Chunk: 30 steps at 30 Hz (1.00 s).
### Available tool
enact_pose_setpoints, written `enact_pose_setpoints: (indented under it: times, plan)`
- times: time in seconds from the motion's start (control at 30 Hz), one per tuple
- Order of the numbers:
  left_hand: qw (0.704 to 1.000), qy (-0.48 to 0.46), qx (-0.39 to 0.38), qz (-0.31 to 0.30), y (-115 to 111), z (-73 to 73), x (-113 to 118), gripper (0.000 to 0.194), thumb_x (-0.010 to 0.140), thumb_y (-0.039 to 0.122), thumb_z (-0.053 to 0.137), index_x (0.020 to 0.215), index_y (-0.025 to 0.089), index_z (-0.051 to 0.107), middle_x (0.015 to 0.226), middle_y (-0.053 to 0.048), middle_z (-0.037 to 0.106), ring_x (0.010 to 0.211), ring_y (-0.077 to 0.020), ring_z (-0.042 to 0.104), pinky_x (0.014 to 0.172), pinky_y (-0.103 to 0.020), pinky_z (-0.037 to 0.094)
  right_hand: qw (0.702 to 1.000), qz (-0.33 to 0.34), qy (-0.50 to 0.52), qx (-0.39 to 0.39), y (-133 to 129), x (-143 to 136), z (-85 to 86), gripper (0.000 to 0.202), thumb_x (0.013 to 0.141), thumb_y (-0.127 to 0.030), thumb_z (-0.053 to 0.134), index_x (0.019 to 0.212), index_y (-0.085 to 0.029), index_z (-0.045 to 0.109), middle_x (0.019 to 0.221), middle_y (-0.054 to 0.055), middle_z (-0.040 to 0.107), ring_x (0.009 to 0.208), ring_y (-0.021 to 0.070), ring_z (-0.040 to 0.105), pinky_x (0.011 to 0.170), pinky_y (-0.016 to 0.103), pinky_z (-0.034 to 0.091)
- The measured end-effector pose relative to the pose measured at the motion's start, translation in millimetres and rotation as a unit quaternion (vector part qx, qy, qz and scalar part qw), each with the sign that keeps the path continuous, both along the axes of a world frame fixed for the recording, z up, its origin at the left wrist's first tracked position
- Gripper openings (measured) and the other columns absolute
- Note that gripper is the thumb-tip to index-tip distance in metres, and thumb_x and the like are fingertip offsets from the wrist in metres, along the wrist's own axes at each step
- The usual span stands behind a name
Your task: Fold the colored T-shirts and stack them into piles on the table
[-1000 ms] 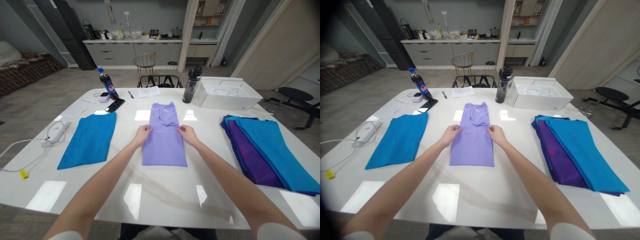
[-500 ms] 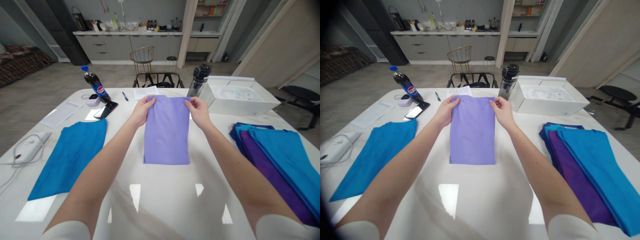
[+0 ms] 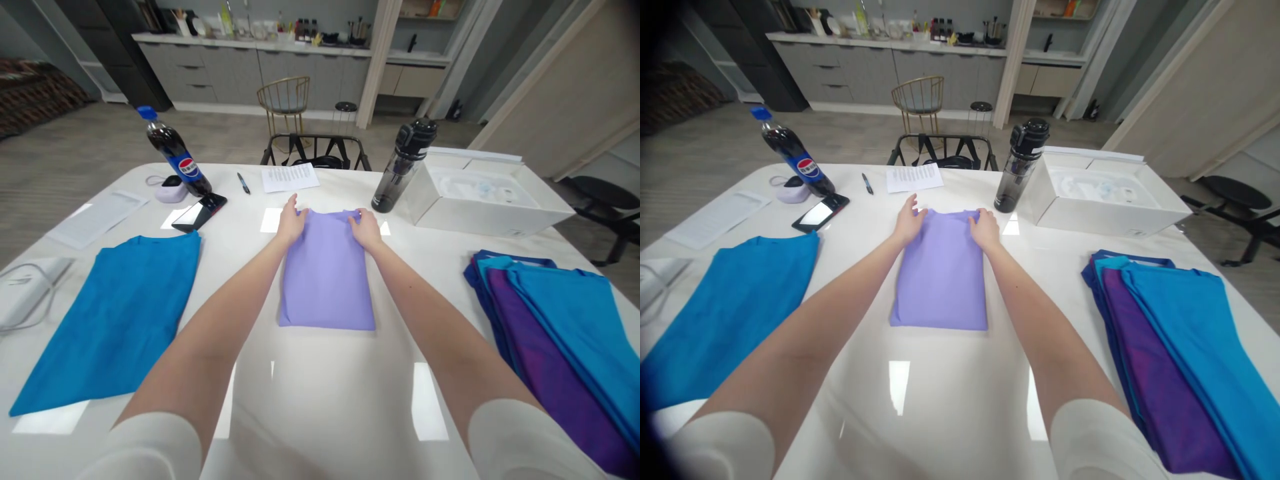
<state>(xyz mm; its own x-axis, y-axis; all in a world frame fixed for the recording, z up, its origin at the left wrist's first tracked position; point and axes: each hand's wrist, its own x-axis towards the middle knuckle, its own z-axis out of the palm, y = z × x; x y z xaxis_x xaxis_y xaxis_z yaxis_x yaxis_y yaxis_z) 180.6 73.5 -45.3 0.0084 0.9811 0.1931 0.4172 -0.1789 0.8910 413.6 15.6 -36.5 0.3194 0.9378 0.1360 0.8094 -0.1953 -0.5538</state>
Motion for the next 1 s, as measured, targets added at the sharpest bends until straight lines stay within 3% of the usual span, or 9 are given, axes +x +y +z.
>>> enact_pose_setpoints:
  times: [0.1,0.2,0.3,0.37,0.47,0.6,0.73,0.9,1.0]
  plan:
    - [0.999,0.029,0.033,0.001,-28,-1.8,-12,0.064,0.092,0.028,0.059,0.152,0.016,0.042,0.150,-0.019,0.047,0.127,-0.0260,0.056,0.111,-0.041,0.042,0.999,0.016,-0.044,0.021,-26,-12,1.3,0.060,0.096,-0.039,0.050,0.149,-0.012,0.046,0.146,0.022,0.050,0.128,0.0360,0.050,0.104,0.049,0.043]
    - [0.994,0.080,0.065,-0.036,-65,2.5,-27,0.060,0.094,0.029,0.055,0.151,0.016,0.043,0.151,-0.018,0.047,0.136,-0.0264,0.051,0.116,-0.043,0.039,0.990,0.095,-0.099,0.038,-63,-28,7.6,0.065,0.099,-0.044,0.045,0.158,-0.019,0.035,0.161,0.018,0.036,0.141,0.0385,0.037,0.111,0.056,0.035]
    - [0.971,0.179,0.116,-0.111,-100,11.1,-31,0.053,0.098,0.031,0.050,0.148,0.016,0.048,0.158,-0.016,0.041,0.149,-0.0272,0.036,0.124,-0.045,0.028,0.975,0.169,-0.143,-0.004,-97,-47,11.2,0.060,0.103,-0.050,0.038,0.159,-0.027,0.037,0.168,0.010,0.027,0.151,0.0373,0.023,0.117,0.062,0.024]
    - [0.949,0.248,0.111,-0.161,-119,13.5,-28,0.051,0.102,0.035,0.043,0.148,0.015,0.050,0.161,-0.017,0.039,0.151,-0.0284,0.033,0.126,-0.048,0.024,0.969,0.191,-0.146,-0.055,-112,-57,9.0,0.057,0.106,-0.051,0.029,0.158,-0.029,0.039,0.168,0.007,0.028,0.153,0.0346,0.022,0.119,0.064,0.019]
    - [0.923,0.339,0.041,-0.176,-140,8.6,-24,0.057,0.105,0.045,0.036,0.153,0.017,0.046,0.163,-0.016,0.038,0.153,-0.0313,0.031,0.125,-0.053,0.022,0.970,0.170,-0.144,-0.094,-127,-59,1.3,0.059,0.107,-0.052,0.022,0.159,-0.028,0.038,0.168,0.006,0.029,0.154,0.0321,0.023,0.120,0.067,0.014]
    - [0.912,0.397,0.002,-0.105,-157,1.1,-25,0.065,0.103,0.054,0.033,0.157,0.018,0.041,0.166,-0.015,0.031,0.155,-0.0354,0.025,0.125,-0.058,0.017,0.979,0.088,-0.150,-0.108,-136,-46,-3.3,0.065,0.107,-0.054,0.021,0.161,-0.020,0.033,0.168,0.011,0.027,0.154,0.0323,0.021,0.121,0.067,0.011]
    - [0.918,0.381,0.077,-0.077,-151,6.5,-14,0.059,0.105,0.039,0.029,0.158,0.013,0.037,0.165,-0.017,0.032,0.155,-0.0311,0.025,0.127,-0.053,0.014,0.982,0.087,-0.152,-0.068,-125,-48,5.8,0.062,0.107,-0.046,0.022,0.161,-0.018,0.032,0.169,0.012,0.025,0.156,0.0315,0.018,0.122,0.066,0.008]
    - [0.935,0.316,0.072,-0.146,-102,7.5,21,0.057,0.102,0.020,0.027,0.156,0.007,0.037,0.163,-0.020,0.036,0.153,-0.0250,0.032,0.124,-0.045,0.028,0.979,0.165,-0.115,-0.041,-79,-71,13.8,0.058,0.106,-0.030,0.021,0.160,-0.016,0.034,0.169,0.009,0.026,0.156,0.0242,0.020,0.125,0.050,0.016]
    - [0.934,0.325,0.051,-0.138,-77,-3.8,32,0.055,0.102,0.024,0.028,0.153,0.010,0.043,0.160,-0.017,0.042,0.151,-0.0253,0.034,0.124,-0.048,0.026,0.973,0.187,-0.113,-0.075,-56,-72,6.1,0.058,0.106,-0.030,0.020,0.161,-0.018,0.034,0.167,0.007,0.031,0.155,0.0236,0.023,0.126,0.049,0.014]
